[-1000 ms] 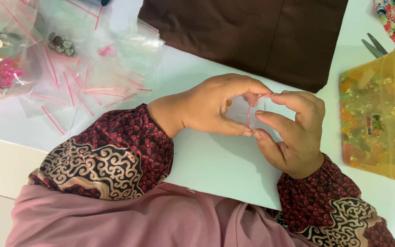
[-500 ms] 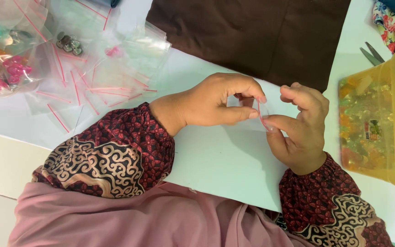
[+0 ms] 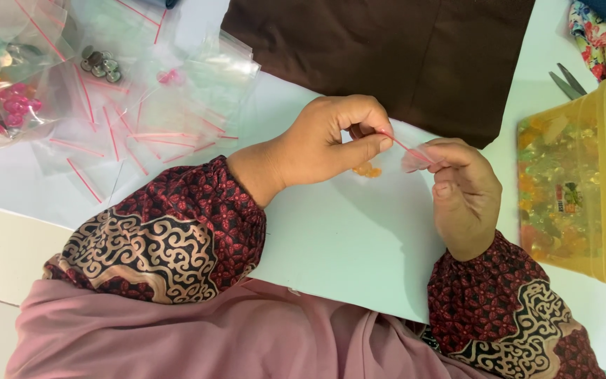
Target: Sorting small decorative beads from a container and placing them into small resealable plastic bags
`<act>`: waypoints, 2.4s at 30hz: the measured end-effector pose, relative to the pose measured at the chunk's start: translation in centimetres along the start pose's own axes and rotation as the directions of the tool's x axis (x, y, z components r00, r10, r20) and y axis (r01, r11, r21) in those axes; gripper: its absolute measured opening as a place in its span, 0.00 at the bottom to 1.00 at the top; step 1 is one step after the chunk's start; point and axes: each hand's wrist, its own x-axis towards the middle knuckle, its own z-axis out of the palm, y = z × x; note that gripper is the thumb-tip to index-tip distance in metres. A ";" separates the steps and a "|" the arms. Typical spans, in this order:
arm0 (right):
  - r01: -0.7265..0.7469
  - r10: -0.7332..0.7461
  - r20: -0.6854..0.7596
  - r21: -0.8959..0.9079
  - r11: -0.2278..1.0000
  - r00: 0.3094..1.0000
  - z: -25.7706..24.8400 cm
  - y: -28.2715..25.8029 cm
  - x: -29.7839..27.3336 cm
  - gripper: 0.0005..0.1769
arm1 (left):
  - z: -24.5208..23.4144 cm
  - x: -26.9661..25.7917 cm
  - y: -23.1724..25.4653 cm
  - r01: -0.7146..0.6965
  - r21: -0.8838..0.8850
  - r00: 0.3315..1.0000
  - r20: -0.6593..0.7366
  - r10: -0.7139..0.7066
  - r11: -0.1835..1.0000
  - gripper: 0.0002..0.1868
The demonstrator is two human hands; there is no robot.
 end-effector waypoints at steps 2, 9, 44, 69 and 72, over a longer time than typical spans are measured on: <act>-0.005 0.005 0.002 0.011 1.000 1.000 0.3 -0.3 0.1 0.21 | 0.0 -0.1 0.1 0.000 -0.001 1.000 -0.013 0.000 1.000 0.03; 0.037 -0.038 -0.029 -0.054 0.998 0.999 -0.2 0.5 0.1 0.04 | 0.0 -0.3 -0.3 0.101 0.016 0.990 0.099 -0.102 0.995 0.07; -0.051 0.059 -0.127 0.068 0.996 0.990 -0.6 1.2 0.0 0.03 | 0.9 0.1 -0.8 0.019 0.076 1.000 -0.018 -0.018 0.997 0.02; -0.203 0.209 0.034 -0.135 0.970 0.977 7.8 -2.0 -1.3 0.05 | -3.6 -11.4 6.5 -0.086 0.609 0.948 -0.194 0.253 0.788 0.19; -0.152 0.184 0.150 -0.204 0.967 0.971 10.4 -4.1 0.6 0.08 | -6.5 -16.7 8.0 -0.103 0.648 0.903 -0.256 0.344 0.755 0.17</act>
